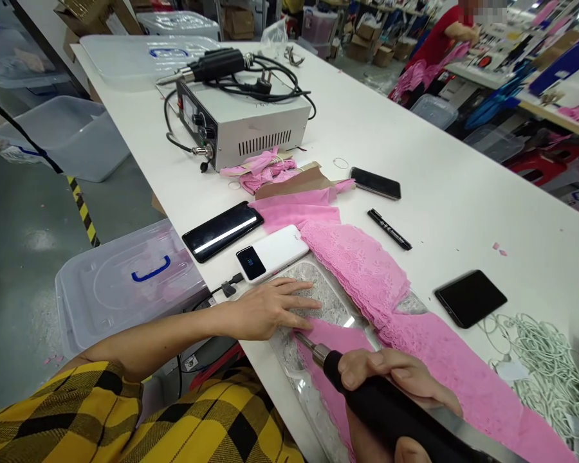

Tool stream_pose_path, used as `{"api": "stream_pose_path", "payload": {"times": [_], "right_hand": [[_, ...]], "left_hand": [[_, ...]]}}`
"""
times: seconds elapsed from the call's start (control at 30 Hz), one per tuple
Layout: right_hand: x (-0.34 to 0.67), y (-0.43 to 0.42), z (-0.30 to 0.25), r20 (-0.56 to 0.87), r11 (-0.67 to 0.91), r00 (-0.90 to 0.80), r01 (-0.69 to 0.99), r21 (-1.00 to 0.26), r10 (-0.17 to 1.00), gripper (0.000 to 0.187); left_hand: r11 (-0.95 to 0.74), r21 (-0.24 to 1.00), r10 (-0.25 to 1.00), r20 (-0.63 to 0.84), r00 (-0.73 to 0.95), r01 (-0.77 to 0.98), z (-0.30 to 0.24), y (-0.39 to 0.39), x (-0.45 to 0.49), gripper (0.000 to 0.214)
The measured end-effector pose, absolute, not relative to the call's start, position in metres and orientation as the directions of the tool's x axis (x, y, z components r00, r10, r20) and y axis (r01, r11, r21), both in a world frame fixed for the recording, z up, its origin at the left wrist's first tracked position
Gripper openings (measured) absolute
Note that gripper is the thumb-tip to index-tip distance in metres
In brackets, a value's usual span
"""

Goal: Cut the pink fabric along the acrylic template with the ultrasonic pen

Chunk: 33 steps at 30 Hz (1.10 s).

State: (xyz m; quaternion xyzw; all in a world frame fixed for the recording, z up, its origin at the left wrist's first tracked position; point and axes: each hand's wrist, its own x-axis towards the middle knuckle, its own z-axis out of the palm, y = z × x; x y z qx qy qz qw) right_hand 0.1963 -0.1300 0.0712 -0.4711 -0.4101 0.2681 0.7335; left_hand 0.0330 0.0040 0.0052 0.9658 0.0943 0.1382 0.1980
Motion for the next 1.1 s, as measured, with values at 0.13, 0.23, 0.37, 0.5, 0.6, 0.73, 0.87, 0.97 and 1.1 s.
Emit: {"api": "stream_pose_path", "payload": {"times": [0.13,0.23,0.37,0.5,0.6,0.73,0.87,0.97,1.1], "right_hand": [[0.199,-0.127,0.071,0.397,0.441,0.486,0.026,-0.897,0.779,0.028],[0.199,-0.128,0.070,0.402,0.441,0.487,0.039,-0.897,0.775,0.028],[0.195,-0.128,0.068,0.409,0.447,0.531,0.062,-0.892,0.742,0.022],[0.193,-0.124,0.068,0.443,0.455,0.500,0.106,-0.884,0.744,0.015],[0.192,-0.119,0.069,0.494,0.496,0.475,0.133,-0.858,0.728,0.012],[0.190,-0.120,0.072,0.454,0.483,0.536,0.095,-0.870,0.712,0.015],[0.198,-0.122,0.076,0.417,0.470,0.600,0.078,-0.879,0.682,0.017],[0.209,-0.121,0.073,0.452,0.494,0.638,0.127,-0.860,0.623,0.019],[0.215,-0.118,0.063,0.428,0.490,0.635,0.088,-0.867,0.643,0.020]], "left_hand": [[-0.904,0.411,0.236,0.247,0.940,0.119,0.004,0.003,0.033,0.045],[-0.906,0.406,0.236,0.254,0.938,0.118,0.003,0.003,0.033,0.045],[-0.909,0.403,0.229,0.273,0.935,0.105,0.002,0.004,0.033,0.045],[-0.909,0.402,0.231,0.267,0.936,0.110,0.003,0.004,0.033,0.044],[-0.907,0.403,0.239,0.255,0.937,0.121,0.004,0.003,0.033,0.042],[-0.893,0.434,0.260,0.281,0.924,0.119,0.004,0.003,0.031,0.045],[-0.853,0.509,0.328,0.359,0.874,0.111,-0.001,0.002,0.027,0.047],[-0.858,0.506,0.322,0.402,0.857,0.085,-0.004,0.002,0.025,0.049],[-0.902,0.427,0.266,0.441,0.857,0.061,-0.005,0.002,0.024,0.050]]}}
